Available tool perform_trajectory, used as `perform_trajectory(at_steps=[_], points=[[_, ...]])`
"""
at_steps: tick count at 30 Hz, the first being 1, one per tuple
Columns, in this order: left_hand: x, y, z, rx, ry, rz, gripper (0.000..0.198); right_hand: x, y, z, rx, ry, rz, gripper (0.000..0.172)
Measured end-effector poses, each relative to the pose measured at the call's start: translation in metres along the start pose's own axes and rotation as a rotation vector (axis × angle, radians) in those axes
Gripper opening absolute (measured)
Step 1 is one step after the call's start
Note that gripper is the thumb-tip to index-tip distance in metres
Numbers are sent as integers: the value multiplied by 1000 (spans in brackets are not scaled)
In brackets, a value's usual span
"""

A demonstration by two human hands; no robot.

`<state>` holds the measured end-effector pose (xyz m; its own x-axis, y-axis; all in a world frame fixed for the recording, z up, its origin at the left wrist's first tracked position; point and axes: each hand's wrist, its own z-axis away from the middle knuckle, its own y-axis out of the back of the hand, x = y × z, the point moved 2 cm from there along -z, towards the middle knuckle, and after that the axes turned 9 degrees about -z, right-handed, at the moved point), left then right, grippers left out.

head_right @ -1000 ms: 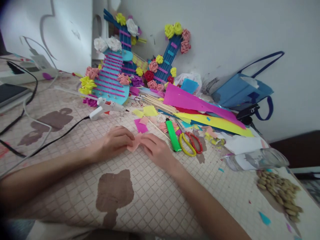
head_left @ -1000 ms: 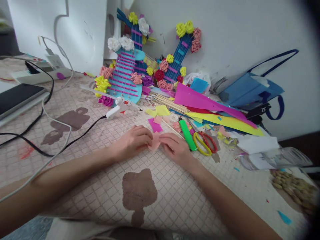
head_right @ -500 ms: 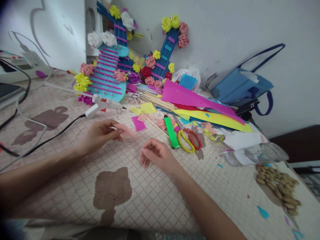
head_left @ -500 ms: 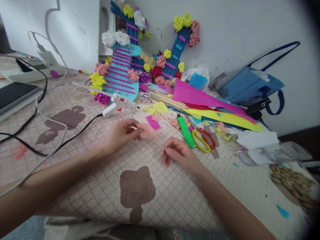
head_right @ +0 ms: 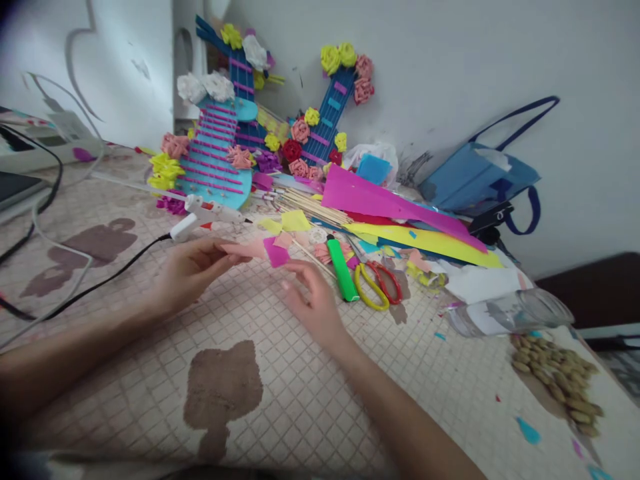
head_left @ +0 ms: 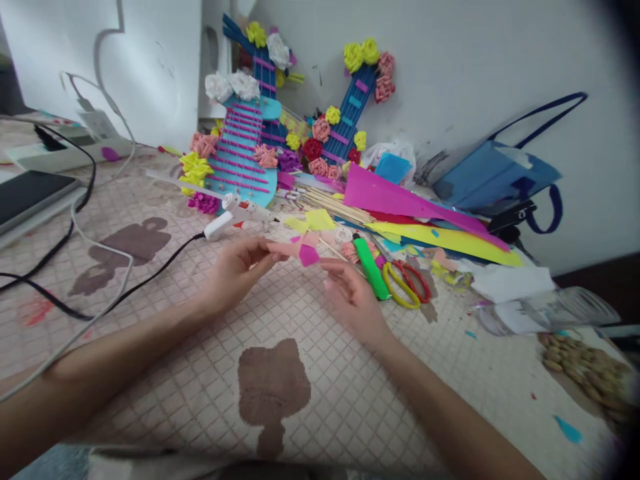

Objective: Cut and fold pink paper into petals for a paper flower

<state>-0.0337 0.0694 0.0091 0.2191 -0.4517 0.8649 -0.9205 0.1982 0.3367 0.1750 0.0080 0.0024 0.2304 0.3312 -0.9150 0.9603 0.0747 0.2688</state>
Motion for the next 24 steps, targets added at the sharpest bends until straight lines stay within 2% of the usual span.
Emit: perform_trajectory(at_steps=[2,3,5,6,8,11,15,20,24], points=[[2,-3,4,-71,-121,-130,13,4,8,0,152,24,78,30],[4,-6,7,-133,-194,-181,14,5,11,1,159,47,128,38],[7,-14,13,-293,-337,-221,16,5,13,2,77,107,234,53],[9,-19,16,-380,-392,-226,17,5,12,3,10,131,275,55],[10,-26,20,-492,-464,-237,18,5,11,5,-114,158,325,49],[10,-30,21,-487,-490,-275,17,6,11,8,-211,175,356,41],[8,-28,19,-455,-402,-268,21,4,12,13,-300,212,372,48],[9,-26,20,-511,-438,-282,11,-6,7,19,-464,348,352,21],[8,-26,20,-479,-464,-340,13,-3,7,20,-441,373,375,18]])
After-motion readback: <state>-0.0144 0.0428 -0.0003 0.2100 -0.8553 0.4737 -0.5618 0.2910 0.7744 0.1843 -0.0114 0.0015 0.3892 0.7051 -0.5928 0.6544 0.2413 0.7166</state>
